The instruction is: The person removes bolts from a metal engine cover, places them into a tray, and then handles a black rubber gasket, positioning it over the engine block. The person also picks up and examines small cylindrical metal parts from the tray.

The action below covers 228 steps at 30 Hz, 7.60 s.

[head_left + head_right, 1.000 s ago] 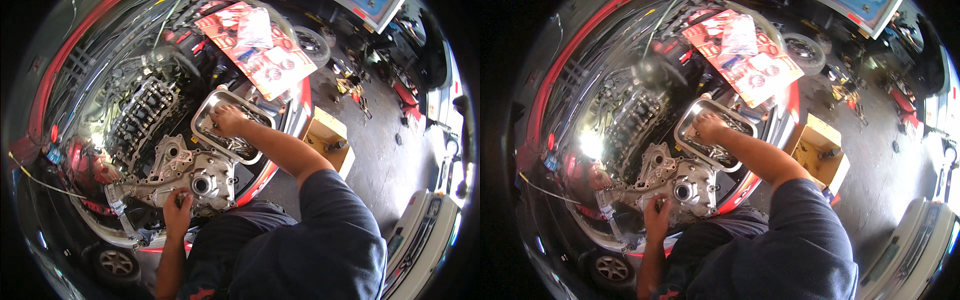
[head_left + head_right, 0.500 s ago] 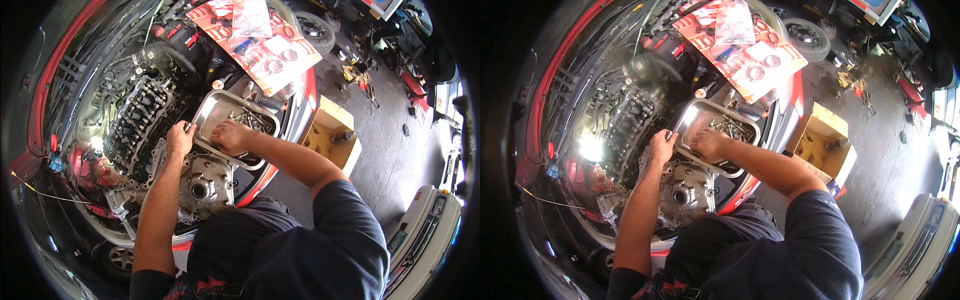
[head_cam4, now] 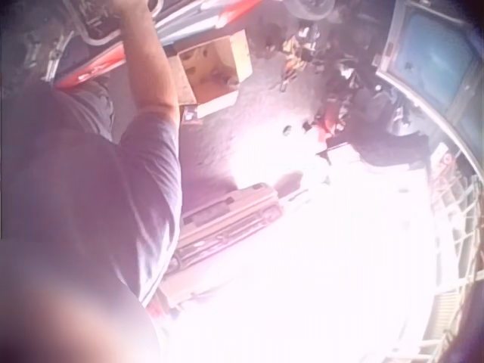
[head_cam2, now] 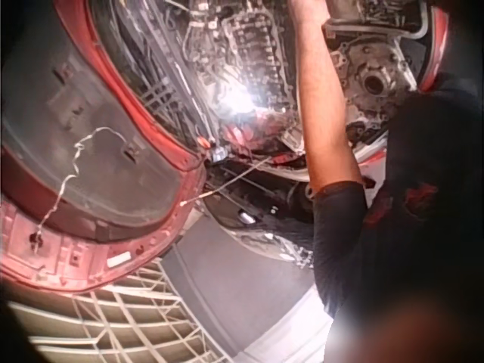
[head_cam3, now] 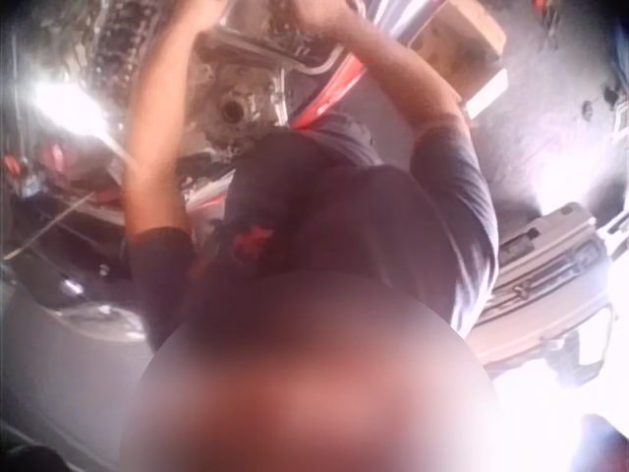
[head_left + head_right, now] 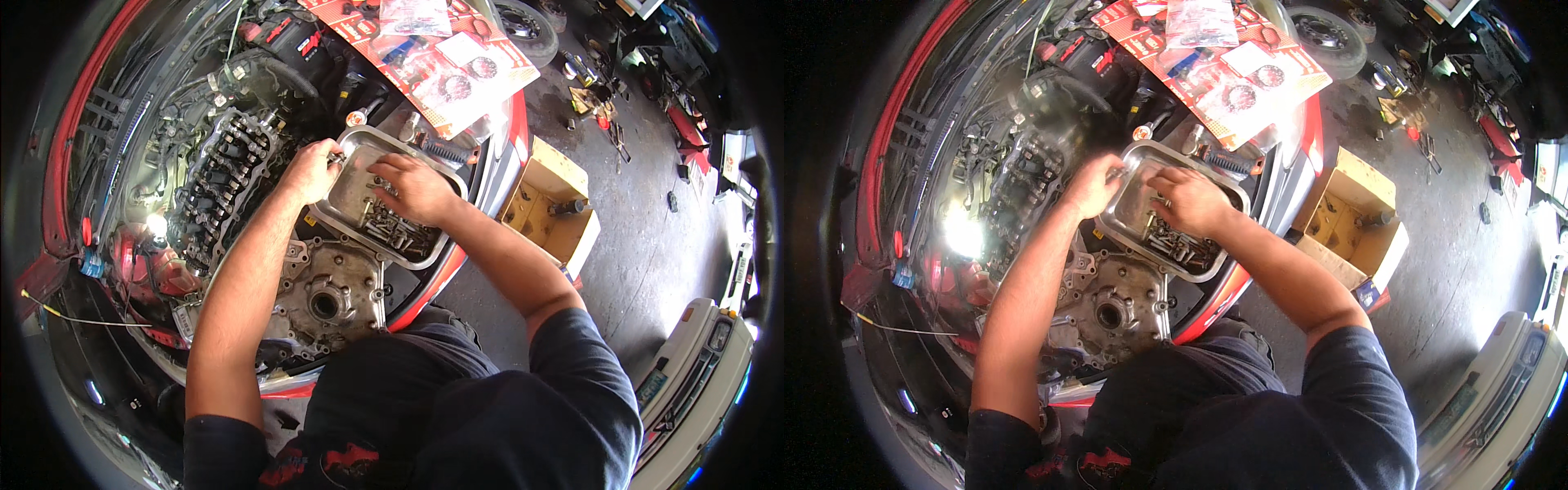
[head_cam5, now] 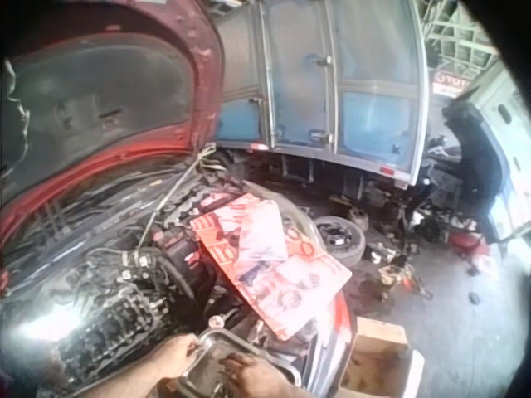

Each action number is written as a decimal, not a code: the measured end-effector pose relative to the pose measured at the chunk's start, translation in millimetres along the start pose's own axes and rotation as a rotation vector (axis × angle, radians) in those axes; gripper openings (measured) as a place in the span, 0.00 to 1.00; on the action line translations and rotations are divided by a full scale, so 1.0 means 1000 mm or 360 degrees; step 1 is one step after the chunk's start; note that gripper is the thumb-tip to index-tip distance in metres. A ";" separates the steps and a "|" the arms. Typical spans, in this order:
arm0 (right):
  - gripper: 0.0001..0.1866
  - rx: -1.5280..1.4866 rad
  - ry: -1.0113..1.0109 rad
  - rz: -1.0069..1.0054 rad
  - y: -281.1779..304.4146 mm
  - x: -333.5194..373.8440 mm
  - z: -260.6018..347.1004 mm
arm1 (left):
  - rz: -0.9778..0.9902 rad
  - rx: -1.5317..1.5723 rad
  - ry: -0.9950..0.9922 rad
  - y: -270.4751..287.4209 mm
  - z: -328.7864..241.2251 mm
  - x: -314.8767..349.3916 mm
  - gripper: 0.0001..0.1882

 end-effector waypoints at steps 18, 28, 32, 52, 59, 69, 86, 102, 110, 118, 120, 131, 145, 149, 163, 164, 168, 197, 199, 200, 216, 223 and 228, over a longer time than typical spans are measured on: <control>0.24 -0.0026 -0.0364 0.0082 0.017 0.041 0.011 | -0.0269 -0.0186 -0.0012 -0.045 -0.018 0.022 0.20; 0.22 0.0021 -0.0454 -0.0024 0.025 0.043 -0.002 | -0.0216 -0.0275 0.0223 -0.044 -0.018 0.001 0.12; 0.22 -0.0029 -0.0539 0.0009 0.024 0.051 -0.006 | -0.0310 -0.0164 0.0075 -0.049 -0.023 0.012 0.14; 0.20 -0.0121 -0.0654 -0.0062 0.048 0.071 0.003 | -0.0291 -0.0580 -0.0508 -0.066 -0.020 -0.012 0.18; 0.14 0.0174 -0.0469 -0.0146 0.027 0.049 -0.008 | -0.0534 -0.0044 -0.0281 -0.051 -0.027 0.004 0.09; 0.13 0.0603 -0.0019 0.0299 -0.003 -0.015 -0.035 | -0.0793 0.0739 0.0418 0.038 -0.002 0.271 0.06; 0.13 -0.0614 -0.1265 0.1408 -0.039 0.251 0.128 | -0.0474 0.2745 0.2446 -0.283 -0.087 0.718 0.24; 0.24 -0.1589 -0.2775 0.1494 -0.056 0.353 0.256 | -0.0499 0.0109 0.0028 0.059 0.074 0.497 0.33; 0.33 -0.1170 -0.1905 0.1054 -0.095 0.268 0.310 | -0.0075 -0.0670 -0.0339 0.008 0.078 0.403 0.25; 0.38 -0.0548 -0.1645 0.1093 -0.108 0.287 0.303 | 0.0032 -0.0424 -0.0269 -0.016 0.084 0.384 0.16; 0.39 -0.0536 -0.1626 0.1023 -0.113 0.300 0.296 | 0.0062 -0.0453 -0.0283 -0.016 0.084 0.382 0.17; 0.36 -0.0457 -0.1786 0.0816 -0.135 0.352 0.292 | 0.0138 -0.0603 -0.0350 0.001 0.063 0.385 0.20; 0.28 0.0051 -0.0048 0.0232 -0.176 0.122 0.310 | -0.0451 0.0379 0.0360 0.082 0.162 0.543 0.14; 0.26 0.0204 -0.0100 0.0415 -0.189 0.100 0.313 | -0.0445 0.0031 0.0163 0.055 0.143 0.562 0.25; 0.21 0.0186 0.0038 0.0229 -0.212 0.104 0.307 | -0.0835 -0.0052 0.0296 0.014 0.133 0.548 0.21; 0.21 0.0185 0.0045 0.0200 -0.212 0.105 0.305 | -0.0813 -0.0054 0.0323 0.014 0.134 0.547 0.20; 0.21 0.0194 0.0033 0.0189 -0.215 0.107 0.303 | -0.0759 -0.0060 0.0382 0.015 0.136 0.544 0.19; 0.17 -0.0148 -0.0353 -0.0035 -0.191 0.133 0.304 | -0.0757 -0.0109 0.0519 0.011 0.122 0.536 0.19; 0.15 -0.0199 -0.0396 -0.0078 -0.175 0.146 0.304 | -0.0762 -0.0131 0.0497 0.010 0.122 0.536 0.19; 0.14 -0.0102 -0.0433 -0.0089 -0.165 0.153 0.302 | -0.0755 -0.0123 0.0476 0.010 0.123 0.537 0.19; 0.18 -0.0229 -0.0261 0.0549 -0.206 0.101 0.284 | -0.0794 -0.0224 0.0395 0.011 0.119 0.534 0.23; 0.16 -0.0239 -0.0291 0.0564 -0.207 0.099 0.282 | -0.0782 -0.0176 0.0467 0.010 0.120 0.533 0.23; 0.16 -0.0210 -0.0242 0.0498 -0.207 0.101 0.282 | -0.0759 -0.0166 0.0478 0.012 0.118 0.531 0.22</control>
Point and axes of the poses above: each hand's wrist, its own x-axis away from the middle knuckle, its own y-axis out of the back of the hand, z = x × y, the point moved 2 cm from there along -x, towards the middle knuckle, and after that the axes turned 1 degree about -y, right-handed, at the moved point
